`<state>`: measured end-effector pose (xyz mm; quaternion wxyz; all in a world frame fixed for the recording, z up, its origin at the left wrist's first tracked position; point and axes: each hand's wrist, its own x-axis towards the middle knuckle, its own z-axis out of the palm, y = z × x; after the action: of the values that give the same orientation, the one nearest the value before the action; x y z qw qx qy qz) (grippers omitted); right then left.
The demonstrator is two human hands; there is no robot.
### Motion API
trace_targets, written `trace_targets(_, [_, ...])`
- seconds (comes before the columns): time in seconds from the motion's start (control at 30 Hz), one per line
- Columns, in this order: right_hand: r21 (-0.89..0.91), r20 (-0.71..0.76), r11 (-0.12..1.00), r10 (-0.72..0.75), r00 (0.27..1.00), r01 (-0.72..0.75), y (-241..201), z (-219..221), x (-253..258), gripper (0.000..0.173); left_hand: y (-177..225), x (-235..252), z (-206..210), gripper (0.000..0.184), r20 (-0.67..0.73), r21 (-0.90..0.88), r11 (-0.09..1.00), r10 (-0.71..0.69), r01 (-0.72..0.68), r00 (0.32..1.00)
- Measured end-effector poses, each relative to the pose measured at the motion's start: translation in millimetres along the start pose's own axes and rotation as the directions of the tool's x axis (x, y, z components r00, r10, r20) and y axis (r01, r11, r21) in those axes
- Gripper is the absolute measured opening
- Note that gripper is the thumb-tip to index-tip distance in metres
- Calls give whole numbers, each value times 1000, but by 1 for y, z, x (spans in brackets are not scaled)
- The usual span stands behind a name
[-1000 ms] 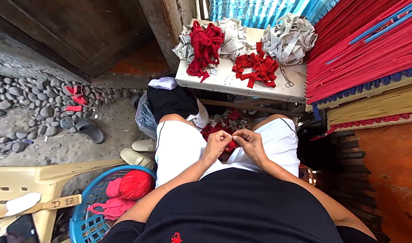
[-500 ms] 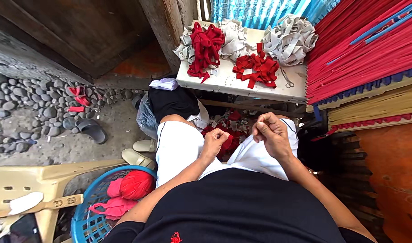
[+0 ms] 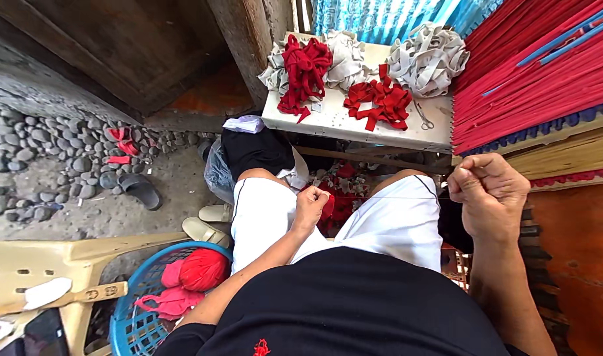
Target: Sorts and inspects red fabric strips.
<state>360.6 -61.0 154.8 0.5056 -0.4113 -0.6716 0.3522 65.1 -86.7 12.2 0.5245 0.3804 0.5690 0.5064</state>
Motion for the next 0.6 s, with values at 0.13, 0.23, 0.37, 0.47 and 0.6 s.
trace_targets(0.13, [-160,36,986,45,998,-39,16,12,0,10,-1,-1,1,10,17,29,1000,-12,11,1000])
trace_targets(0.23, [-162,168,973,192,967,-165,33,51,-8,11,-1,-2,3,8,54,49,999,-17,15,998])
trace_targets(0.37, [-145,330,952,302,894,-268,68,106,-31,6,-2,-4,5,7,91,13,1000,-26,25,996])
trace_targets(0.47, [-184,368,937,347,863,-299,76,123,-39,6,-1,-6,4,8,116,-6,1000,-30,31,993])
trace_targets(0.6, [-197,371,934,351,860,-297,81,127,-42,8,0,-7,4,8,147,-23,999,-24,27,989])
